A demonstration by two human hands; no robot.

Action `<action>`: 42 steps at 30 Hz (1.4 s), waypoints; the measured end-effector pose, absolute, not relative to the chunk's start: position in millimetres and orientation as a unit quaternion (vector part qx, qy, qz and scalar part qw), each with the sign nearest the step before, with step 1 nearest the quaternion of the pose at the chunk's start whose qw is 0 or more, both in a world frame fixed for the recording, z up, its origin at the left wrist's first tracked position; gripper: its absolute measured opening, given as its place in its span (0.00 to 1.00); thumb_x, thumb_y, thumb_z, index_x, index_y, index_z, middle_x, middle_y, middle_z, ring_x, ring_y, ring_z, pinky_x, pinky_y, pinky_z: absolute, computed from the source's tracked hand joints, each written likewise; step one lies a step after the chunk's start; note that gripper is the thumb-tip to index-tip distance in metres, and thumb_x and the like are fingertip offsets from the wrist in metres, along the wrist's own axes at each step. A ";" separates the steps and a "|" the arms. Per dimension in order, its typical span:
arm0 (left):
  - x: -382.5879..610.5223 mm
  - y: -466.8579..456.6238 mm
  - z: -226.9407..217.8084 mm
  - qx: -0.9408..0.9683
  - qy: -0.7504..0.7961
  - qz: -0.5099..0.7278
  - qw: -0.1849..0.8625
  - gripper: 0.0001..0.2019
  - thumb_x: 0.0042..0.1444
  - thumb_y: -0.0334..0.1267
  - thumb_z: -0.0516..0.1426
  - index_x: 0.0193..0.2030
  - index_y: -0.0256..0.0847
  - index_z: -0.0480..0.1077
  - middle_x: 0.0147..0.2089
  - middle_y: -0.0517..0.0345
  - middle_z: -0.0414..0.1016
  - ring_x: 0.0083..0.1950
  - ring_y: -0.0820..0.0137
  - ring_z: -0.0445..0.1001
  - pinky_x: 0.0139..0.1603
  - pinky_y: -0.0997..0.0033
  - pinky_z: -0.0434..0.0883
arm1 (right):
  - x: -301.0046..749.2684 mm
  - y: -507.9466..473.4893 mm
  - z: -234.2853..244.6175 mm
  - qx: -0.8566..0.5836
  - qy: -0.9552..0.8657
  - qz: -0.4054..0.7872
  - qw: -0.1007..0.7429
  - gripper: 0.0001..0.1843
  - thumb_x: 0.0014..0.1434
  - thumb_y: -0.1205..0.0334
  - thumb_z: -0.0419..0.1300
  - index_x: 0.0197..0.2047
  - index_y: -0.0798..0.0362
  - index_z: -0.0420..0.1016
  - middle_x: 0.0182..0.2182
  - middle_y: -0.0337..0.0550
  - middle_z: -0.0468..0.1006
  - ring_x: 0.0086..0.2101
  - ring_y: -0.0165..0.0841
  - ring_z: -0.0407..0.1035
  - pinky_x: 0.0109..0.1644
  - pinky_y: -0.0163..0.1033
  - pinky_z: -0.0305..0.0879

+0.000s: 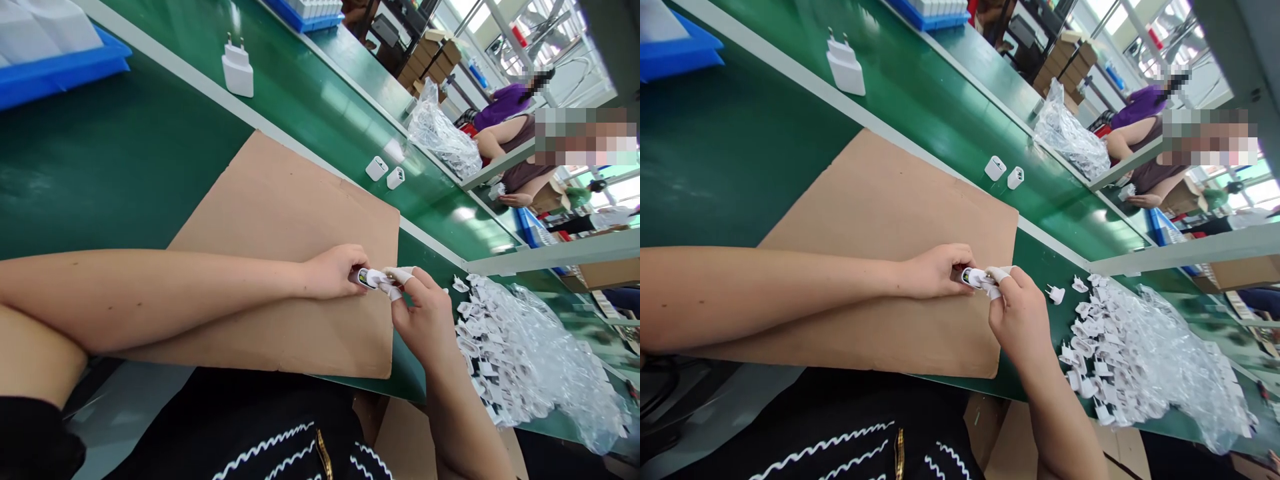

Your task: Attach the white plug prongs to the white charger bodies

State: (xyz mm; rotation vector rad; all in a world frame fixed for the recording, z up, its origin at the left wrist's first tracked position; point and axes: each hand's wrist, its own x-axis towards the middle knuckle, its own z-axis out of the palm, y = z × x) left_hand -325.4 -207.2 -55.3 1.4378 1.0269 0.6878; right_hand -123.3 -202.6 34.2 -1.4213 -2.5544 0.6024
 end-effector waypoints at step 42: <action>-322.6 -210.0 -53.5 0.602 0.461 0.295 0.582 0.10 0.49 0.35 0.68 0.29 0.38 0.70 0.34 0.61 0.68 0.34 0.72 0.69 0.36 0.71 0.65 | -140.1 -197.3 14.8 -0.452 -0.866 0.205 0.058 0.09 0.54 0.73 0.55 0.28 0.51 0.69 0.27 0.38 0.62 0.26 0.30 0.57 0.28 0.36 0.51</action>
